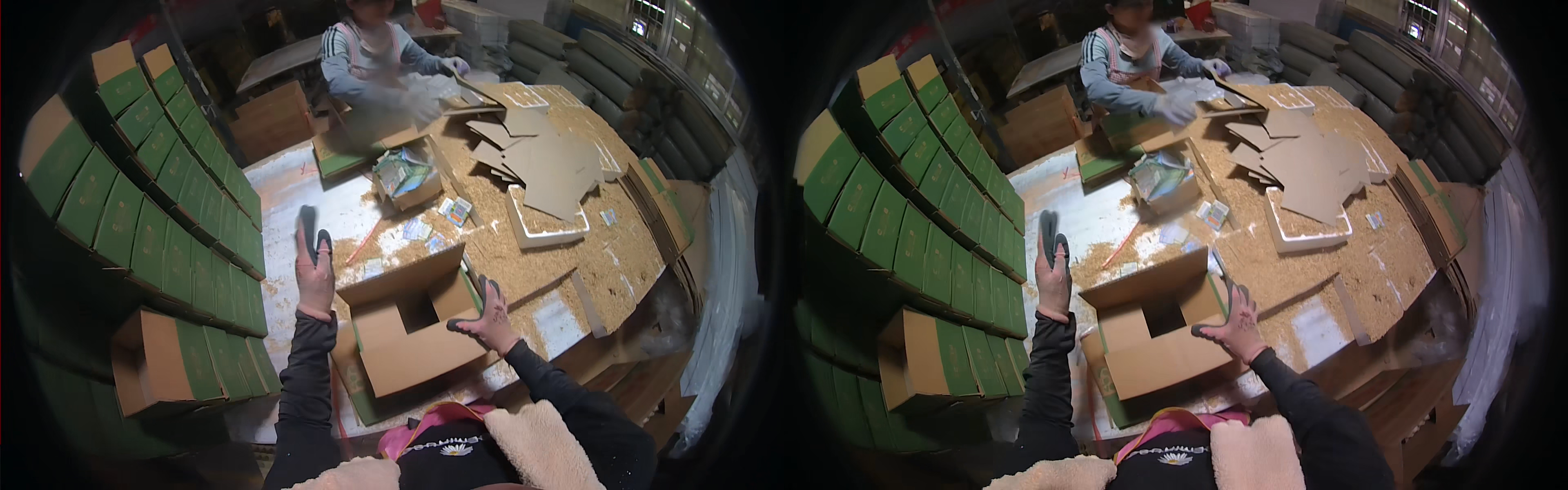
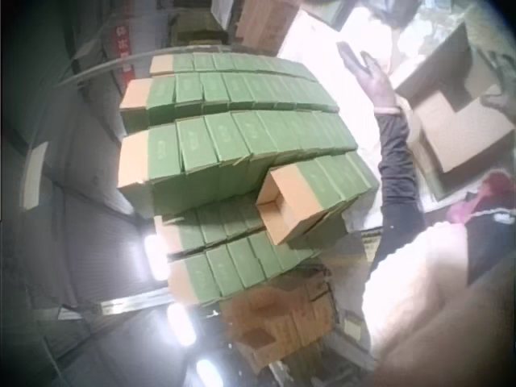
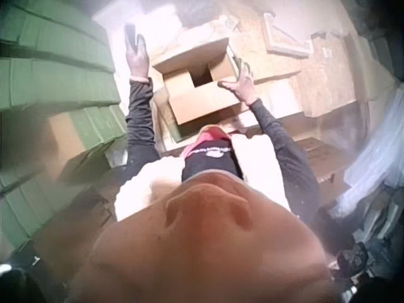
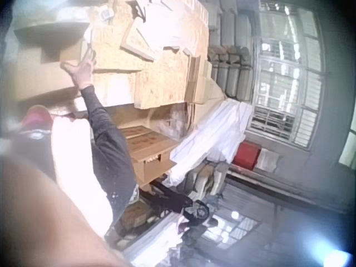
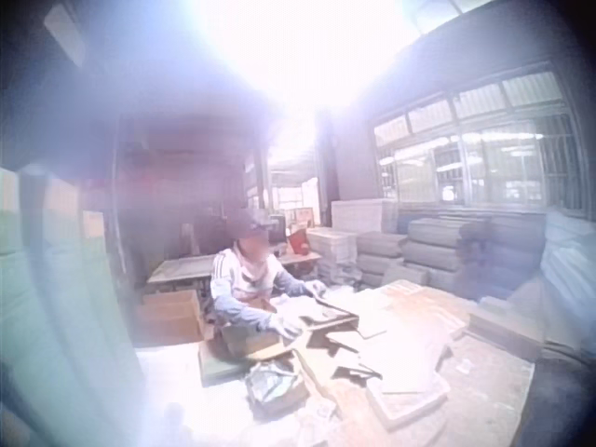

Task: The person folds cardboard boxes, places trays filled with sawdust into the boxes, covers them with cardboard sheets, closes the boxes, and stacks them.

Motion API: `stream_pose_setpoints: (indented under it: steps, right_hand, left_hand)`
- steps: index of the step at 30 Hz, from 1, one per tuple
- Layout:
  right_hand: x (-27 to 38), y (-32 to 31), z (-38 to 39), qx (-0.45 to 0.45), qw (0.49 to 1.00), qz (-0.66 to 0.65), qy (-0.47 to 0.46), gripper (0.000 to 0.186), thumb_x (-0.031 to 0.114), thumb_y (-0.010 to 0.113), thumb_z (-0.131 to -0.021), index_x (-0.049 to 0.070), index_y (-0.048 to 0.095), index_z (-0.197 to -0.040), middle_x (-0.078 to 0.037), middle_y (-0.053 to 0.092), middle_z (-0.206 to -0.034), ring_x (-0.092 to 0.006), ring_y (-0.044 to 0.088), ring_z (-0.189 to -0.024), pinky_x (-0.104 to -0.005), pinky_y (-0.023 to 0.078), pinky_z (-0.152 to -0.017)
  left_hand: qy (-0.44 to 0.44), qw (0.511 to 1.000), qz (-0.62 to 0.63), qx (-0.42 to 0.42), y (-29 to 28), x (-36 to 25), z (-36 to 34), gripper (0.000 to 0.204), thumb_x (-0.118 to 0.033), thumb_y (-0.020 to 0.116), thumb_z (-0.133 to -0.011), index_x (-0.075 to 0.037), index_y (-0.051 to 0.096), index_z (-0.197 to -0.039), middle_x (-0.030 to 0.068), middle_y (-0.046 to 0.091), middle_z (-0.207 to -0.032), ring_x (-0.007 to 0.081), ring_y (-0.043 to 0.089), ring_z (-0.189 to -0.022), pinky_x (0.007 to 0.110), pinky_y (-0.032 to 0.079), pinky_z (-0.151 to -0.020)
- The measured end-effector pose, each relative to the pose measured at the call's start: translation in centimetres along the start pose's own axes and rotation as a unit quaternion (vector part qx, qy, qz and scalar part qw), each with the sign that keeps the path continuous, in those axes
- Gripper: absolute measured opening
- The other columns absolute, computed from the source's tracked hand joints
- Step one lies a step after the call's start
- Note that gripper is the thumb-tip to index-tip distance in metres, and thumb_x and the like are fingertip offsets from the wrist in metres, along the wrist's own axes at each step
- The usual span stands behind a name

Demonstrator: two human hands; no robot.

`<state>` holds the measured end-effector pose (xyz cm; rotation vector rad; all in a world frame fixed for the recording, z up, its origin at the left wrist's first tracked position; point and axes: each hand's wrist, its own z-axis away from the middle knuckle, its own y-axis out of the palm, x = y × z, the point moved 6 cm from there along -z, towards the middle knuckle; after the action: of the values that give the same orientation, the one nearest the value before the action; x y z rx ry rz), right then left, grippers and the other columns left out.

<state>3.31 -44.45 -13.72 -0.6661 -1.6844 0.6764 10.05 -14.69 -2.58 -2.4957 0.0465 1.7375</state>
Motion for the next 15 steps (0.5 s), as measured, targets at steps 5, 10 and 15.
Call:
stream_pose_setpoints:
  steps: [5, 10, 15]
  right_hand:
    - [-1.7, 2.4, 0.1, 0.097, 0.976, -0.195, 0.002, 0.089, 0.031, 0.08, -0.06, -0.005, 0.039, -0.13, -0.024, 0.05, -0.121, -0.0385, 0.047, -0.115, -0.0398, 0.036, -0.101]
    - [-0.7, -2.3, -3.9, 0.136, 0.781, -0.609, -0.013, 0.046, 0.029, 0.064, -0.083, -0.001, 0.052, -0.116, -0.012, 0.06, -0.108, -0.0219, 0.056, -0.107, -0.0349, 0.044, -0.092]
    - [-4.4, 3.1, 1.2, 0.102, 0.96, -0.254, 0.062, 0.027, 0.027, 0.068, -0.08, 0.005, 0.056, -0.09, -0.001, 0.056, -0.08, -0.0093, 0.05, -0.072, -0.0245, 0.041, -0.065]
  left_hand:
    - [-0.245, 0.968, -0.009, -0.054, -2.9, 12.8, 18.8, 0.107, -0.007, 0.074, -0.071, -0.01, -0.001, -0.146, 0.0155, 0.041, -0.134, 0.0237, 0.039, -0.124, 0.035, 0.032, -0.104]
    - [0.024, 0.989, -0.14, -0.044, 2.1, 1.0, 17.1, 0.098, -0.013, 0.079, -0.065, -0.009, 0.018, -0.142, 0.0166, 0.045, -0.126, 0.0288, 0.045, -0.118, 0.039, 0.037, -0.1]
    - [0.075, 0.881, -0.409, 0.227, 0.7, 8.4, 27.5, 0.034, -0.009, 0.064, -0.067, -0.005, 0.063, -0.101, 0.0209, 0.048, -0.128, 0.0368, 0.047, -0.118, 0.046, 0.037, -0.101]
